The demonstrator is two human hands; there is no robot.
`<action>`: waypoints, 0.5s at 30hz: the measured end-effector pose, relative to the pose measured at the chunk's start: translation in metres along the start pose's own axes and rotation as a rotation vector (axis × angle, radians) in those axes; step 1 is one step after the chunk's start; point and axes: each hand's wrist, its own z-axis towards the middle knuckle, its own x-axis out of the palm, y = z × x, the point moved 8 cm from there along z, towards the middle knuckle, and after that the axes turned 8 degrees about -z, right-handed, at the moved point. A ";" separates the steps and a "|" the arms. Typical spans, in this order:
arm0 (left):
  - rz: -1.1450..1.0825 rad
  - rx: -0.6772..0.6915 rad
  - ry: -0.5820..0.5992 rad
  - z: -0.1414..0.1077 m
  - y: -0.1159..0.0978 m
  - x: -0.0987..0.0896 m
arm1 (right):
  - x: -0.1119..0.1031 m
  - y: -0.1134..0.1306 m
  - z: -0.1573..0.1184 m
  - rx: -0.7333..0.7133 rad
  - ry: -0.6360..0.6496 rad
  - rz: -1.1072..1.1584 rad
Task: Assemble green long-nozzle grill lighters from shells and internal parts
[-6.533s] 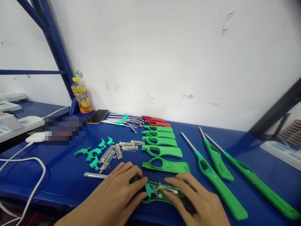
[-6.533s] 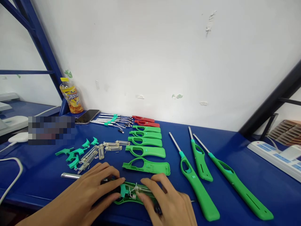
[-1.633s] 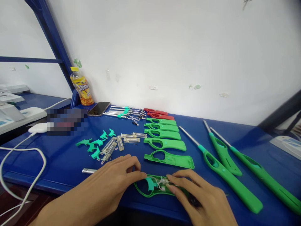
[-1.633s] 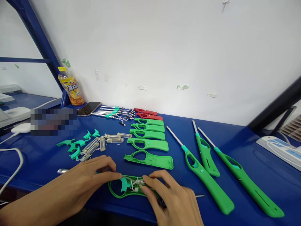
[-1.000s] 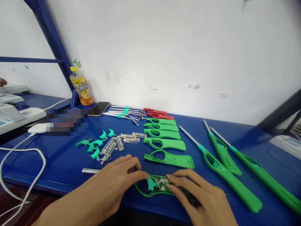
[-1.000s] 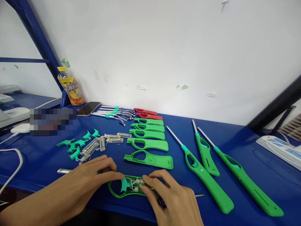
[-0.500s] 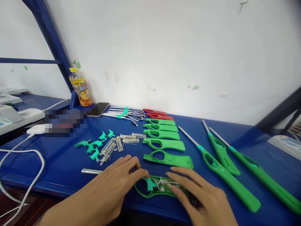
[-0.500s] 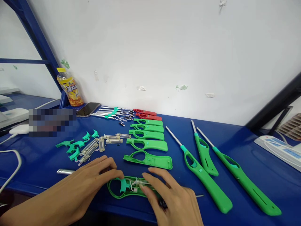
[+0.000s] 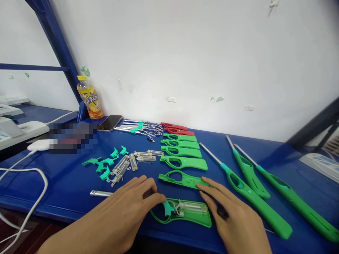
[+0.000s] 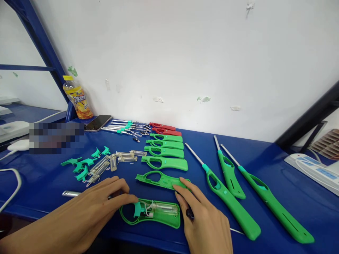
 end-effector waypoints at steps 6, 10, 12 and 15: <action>-0.006 -0.037 0.016 0.006 -0.002 -0.008 | 0.000 -0.001 0.000 0.048 0.048 0.075; 0.001 -0.041 -0.044 0.010 -0.002 -0.019 | 0.000 -0.001 0.001 0.064 0.059 0.065; 0.003 -0.039 -0.070 0.010 -0.002 -0.023 | 0.000 -0.001 0.002 0.064 0.060 0.061; 0.029 -0.051 -0.115 0.008 0.003 -0.026 | 0.001 0.001 0.002 0.062 0.058 0.074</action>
